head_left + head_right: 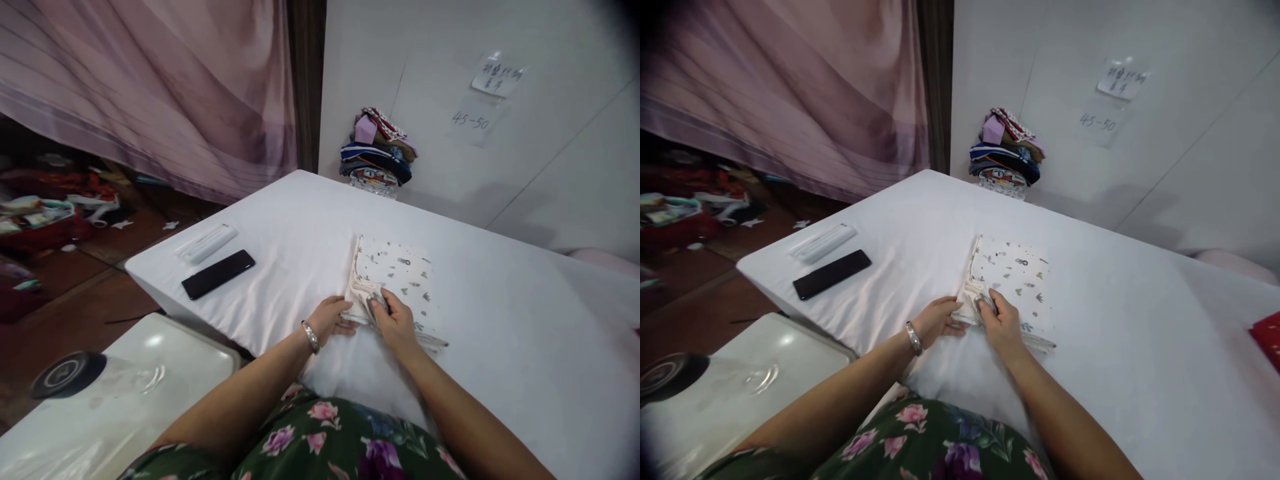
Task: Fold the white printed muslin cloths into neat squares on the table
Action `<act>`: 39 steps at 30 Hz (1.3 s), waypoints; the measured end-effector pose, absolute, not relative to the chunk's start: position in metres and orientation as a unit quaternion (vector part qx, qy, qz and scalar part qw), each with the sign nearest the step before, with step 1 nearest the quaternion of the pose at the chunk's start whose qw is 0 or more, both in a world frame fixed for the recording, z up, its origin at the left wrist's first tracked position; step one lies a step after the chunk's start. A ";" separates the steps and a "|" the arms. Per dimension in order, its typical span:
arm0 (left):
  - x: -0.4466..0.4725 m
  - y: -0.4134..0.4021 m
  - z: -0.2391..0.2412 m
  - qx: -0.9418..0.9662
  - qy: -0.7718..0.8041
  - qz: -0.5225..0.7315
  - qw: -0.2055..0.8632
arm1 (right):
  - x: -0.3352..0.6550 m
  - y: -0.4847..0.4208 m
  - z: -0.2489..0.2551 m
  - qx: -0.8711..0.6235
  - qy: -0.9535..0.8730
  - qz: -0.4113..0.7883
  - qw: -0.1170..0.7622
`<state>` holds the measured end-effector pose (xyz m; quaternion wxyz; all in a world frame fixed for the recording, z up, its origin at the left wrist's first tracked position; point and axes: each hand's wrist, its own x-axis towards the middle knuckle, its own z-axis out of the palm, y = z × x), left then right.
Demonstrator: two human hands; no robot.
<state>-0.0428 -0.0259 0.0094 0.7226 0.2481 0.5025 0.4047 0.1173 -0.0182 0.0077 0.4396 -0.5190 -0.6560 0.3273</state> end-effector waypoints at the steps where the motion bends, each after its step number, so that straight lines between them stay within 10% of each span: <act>1: -0.043 -0.025 0.011 0.250 0.502 0.394 0.728 | 0.117 -0.018 0.007 -0.520 -0.657 0.326 0.439; 14: -0.035 -0.027 0.005 0.369 0.590 0.409 0.591 | 0.116 -0.024 0.010 -0.521 -0.669 0.284 0.447; 28: -0.041 -0.040 0.026 0.227 0.425 0.455 0.749 | 0.119 -0.027 0.000 -0.454 -0.772 0.199 0.398; 39: -0.041 -0.040 0.018 0.247 0.448 0.444 0.736 | 0.118 -0.021 0.000 -0.520 -0.640 0.348 0.446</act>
